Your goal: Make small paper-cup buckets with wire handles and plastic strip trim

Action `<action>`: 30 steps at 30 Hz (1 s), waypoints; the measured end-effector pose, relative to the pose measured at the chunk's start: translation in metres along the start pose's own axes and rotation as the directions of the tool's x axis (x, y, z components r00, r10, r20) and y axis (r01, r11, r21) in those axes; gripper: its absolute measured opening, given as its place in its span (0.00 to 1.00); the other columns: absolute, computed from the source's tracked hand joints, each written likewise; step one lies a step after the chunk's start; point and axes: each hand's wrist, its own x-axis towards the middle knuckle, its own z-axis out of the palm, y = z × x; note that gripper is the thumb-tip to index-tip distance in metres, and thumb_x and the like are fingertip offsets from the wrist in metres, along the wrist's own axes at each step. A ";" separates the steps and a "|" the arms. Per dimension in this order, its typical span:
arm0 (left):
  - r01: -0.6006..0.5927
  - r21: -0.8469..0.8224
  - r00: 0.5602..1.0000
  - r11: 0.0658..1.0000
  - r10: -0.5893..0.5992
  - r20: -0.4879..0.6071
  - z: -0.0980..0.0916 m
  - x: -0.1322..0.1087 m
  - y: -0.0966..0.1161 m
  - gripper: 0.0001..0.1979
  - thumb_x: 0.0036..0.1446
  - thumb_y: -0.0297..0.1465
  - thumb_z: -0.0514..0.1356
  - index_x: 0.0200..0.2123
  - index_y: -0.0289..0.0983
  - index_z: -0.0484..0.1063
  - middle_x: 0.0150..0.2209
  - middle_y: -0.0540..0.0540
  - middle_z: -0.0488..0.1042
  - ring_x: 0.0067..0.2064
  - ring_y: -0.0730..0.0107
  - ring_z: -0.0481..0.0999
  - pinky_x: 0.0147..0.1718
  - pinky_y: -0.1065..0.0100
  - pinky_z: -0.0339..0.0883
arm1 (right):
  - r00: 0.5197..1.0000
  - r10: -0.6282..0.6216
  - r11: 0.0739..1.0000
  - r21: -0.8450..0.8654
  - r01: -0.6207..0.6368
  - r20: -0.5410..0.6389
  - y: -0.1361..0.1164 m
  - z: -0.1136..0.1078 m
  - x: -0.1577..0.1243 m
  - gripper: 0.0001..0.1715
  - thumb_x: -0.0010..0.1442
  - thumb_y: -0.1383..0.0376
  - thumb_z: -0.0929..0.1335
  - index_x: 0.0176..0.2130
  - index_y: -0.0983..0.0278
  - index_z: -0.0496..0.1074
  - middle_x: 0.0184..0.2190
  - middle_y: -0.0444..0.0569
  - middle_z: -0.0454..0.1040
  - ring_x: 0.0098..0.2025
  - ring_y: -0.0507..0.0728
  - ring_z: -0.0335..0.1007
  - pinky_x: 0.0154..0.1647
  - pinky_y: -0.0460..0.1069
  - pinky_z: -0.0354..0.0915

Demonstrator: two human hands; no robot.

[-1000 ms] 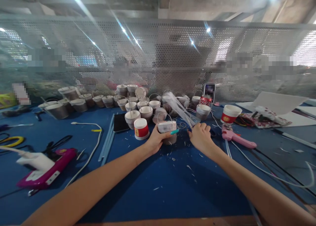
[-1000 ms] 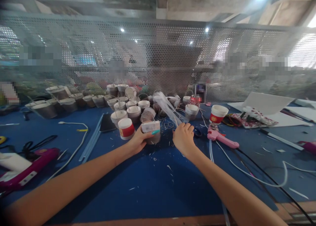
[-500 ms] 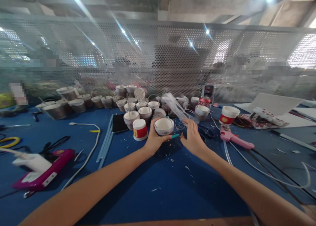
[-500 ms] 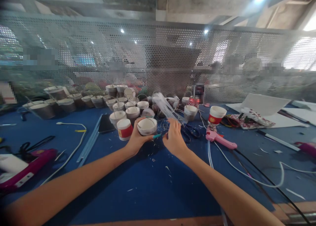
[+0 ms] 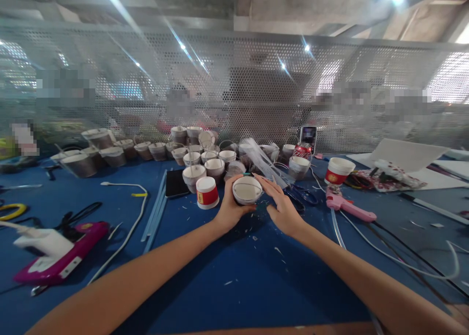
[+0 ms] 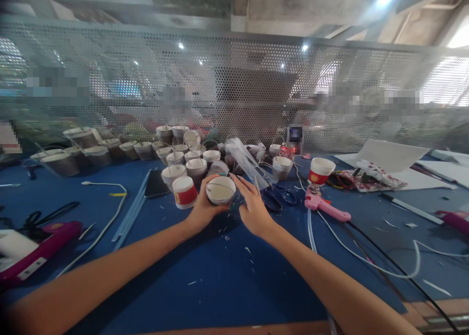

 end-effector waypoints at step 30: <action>0.114 0.058 0.993 0.992 -0.116 0.031 0.002 -0.001 0.004 0.36 0.35 0.26 0.68 0.49 0.39 0.59 0.51 0.43 0.64 0.53 0.60 0.63 0.53 0.57 0.56 | 0.901 -0.286 0.933 -0.309 0.184 -0.327 -0.002 -0.026 0.005 0.20 0.54 0.50 0.63 0.40 0.62 0.67 0.38 0.50 0.69 0.43 0.59 0.62 0.46 0.57 0.56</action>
